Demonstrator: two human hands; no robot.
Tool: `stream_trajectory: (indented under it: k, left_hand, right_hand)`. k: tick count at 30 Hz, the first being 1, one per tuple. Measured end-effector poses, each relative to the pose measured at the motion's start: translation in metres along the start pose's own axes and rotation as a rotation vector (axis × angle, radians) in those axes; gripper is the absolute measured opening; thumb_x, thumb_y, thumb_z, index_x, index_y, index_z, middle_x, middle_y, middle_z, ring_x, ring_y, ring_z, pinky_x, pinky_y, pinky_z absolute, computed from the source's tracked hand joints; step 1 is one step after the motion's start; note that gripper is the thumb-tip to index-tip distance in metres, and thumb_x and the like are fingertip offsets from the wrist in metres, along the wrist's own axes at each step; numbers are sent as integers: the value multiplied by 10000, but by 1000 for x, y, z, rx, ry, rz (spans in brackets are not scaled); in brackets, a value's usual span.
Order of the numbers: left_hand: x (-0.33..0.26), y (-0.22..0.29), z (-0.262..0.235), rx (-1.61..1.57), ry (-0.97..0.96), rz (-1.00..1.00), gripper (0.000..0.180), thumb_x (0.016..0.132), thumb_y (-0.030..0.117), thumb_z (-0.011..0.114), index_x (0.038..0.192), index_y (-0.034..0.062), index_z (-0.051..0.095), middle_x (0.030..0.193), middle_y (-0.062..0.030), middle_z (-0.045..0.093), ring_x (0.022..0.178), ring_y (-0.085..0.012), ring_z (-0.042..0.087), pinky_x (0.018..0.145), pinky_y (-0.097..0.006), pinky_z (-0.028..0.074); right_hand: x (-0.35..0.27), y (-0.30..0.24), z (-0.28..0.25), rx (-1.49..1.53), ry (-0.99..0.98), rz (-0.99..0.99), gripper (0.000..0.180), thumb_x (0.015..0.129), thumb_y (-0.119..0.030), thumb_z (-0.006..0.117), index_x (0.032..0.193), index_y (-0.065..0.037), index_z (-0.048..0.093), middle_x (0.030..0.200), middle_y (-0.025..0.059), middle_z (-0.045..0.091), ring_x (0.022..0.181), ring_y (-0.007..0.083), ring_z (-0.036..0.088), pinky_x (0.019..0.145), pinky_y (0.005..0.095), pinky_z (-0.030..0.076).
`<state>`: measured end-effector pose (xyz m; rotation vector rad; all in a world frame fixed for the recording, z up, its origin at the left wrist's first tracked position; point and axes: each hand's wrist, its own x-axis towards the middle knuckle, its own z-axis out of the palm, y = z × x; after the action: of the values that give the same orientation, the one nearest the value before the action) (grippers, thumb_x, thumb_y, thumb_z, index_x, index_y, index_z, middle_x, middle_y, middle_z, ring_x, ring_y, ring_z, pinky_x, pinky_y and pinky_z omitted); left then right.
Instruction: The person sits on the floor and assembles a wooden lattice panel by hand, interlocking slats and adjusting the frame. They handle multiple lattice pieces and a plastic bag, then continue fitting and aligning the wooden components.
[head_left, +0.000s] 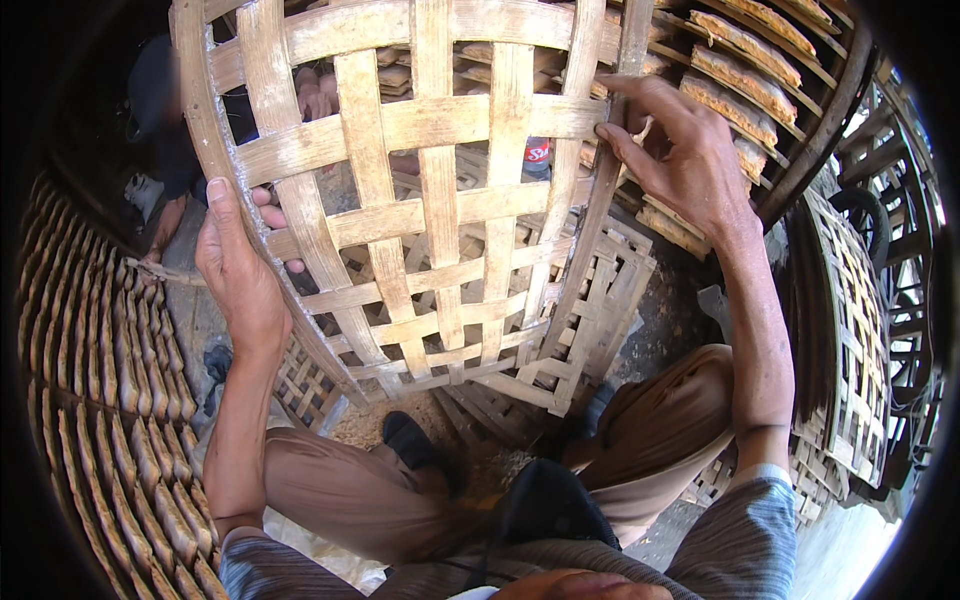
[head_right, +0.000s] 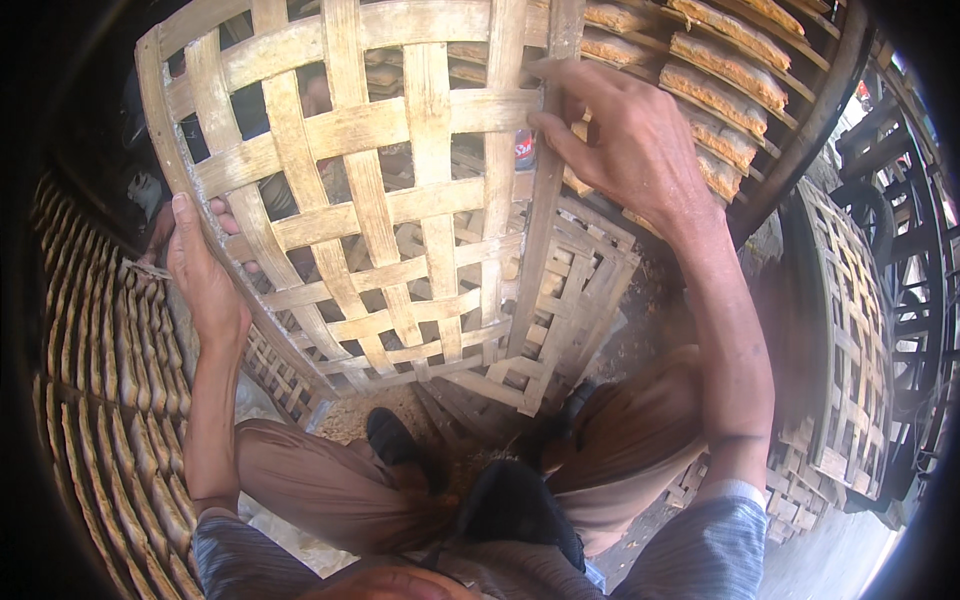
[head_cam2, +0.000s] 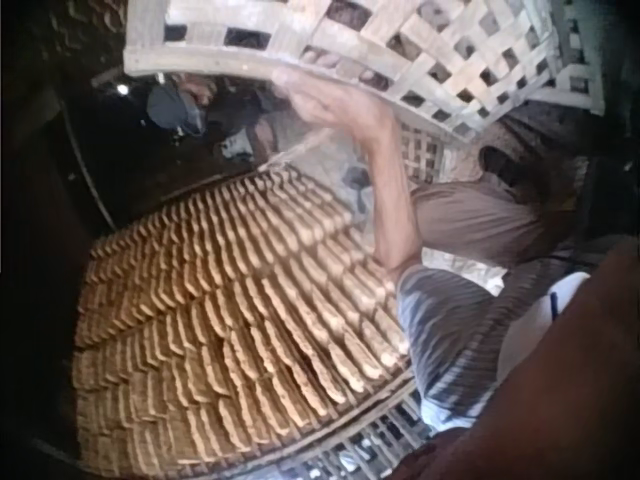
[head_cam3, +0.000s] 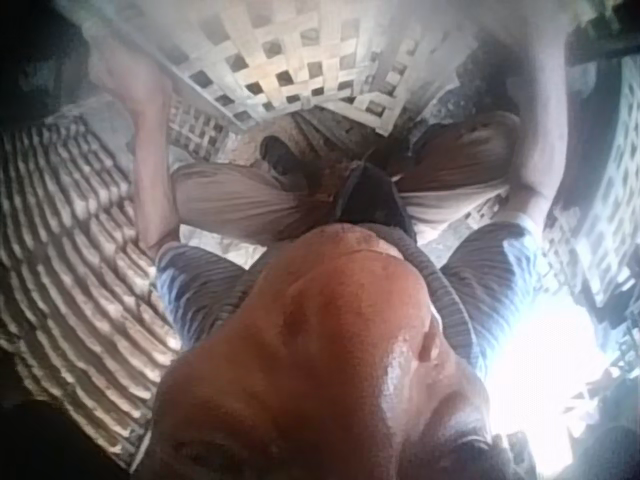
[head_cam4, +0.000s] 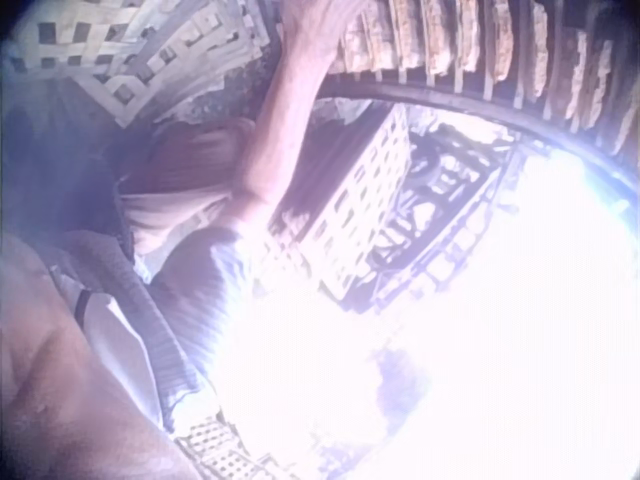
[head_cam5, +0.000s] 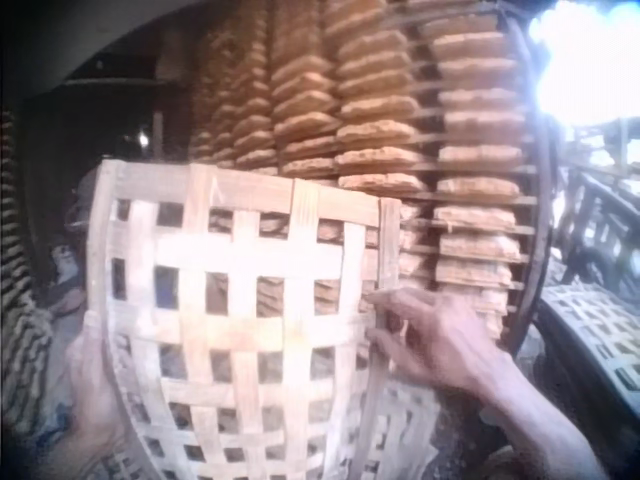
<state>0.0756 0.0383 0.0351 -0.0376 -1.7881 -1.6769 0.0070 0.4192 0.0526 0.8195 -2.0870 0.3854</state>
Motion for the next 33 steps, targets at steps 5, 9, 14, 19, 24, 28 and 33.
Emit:
stream_trajectory:
  k: [5,9,14,19,24,28,33]
  left_hand:
    - [-1,14,-1,36,-9,-5,472,1113,491,487,1035,61,664,736,17,631,558,-41,593,410,-196,442]
    - [-7,34,8,113,-15,22,439,1100,505,512,1041,95,658,754,37,618,559,-39,569,421,-198,381]
    - [1,63,5,163,30,90,430,1096,490,531,1026,92,676,740,40,626,541,-27,560,421,-187,376]
    - [5,49,5,132,-50,62,429,1090,498,540,1016,97,675,737,44,632,536,-24,562,418,-182,375]
    - [3,43,7,161,-69,36,432,1088,509,538,1006,107,674,728,49,633,527,-22,562,414,-186,374]
    - [1,51,5,202,-48,62,432,1091,508,529,1001,111,673,722,50,636,523,-25,565,413,-186,370]
    - [5,49,2,129,-34,19,434,1094,506,526,1001,110,675,714,50,636,518,-31,566,413,-187,365]
  right_hand:
    - [5,-13,-15,-137,-253,125,302,957,-150,739,1241,-49,716,765,133,735,600,255,686,645,389,564]
    - [8,-11,-32,-175,-353,99,252,951,-112,725,1180,-13,756,821,170,758,666,325,727,768,408,589]
    - [5,-5,-33,59,-173,67,152,929,-86,713,1023,7,787,807,206,738,712,337,738,715,410,592]
    - [1,2,-18,212,-224,209,133,918,-89,718,984,7,783,761,207,715,711,358,725,698,420,578]
    - [-4,4,-14,21,-229,73,116,931,-95,705,957,-9,778,775,196,720,736,371,720,709,433,582]
    - [-2,-1,-13,-34,-152,3,118,928,-108,708,976,-20,771,808,189,724,769,381,714,716,446,578]
    - [3,-1,-10,-67,-54,-20,119,943,-133,717,952,-14,719,759,176,703,731,363,707,690,441,567]
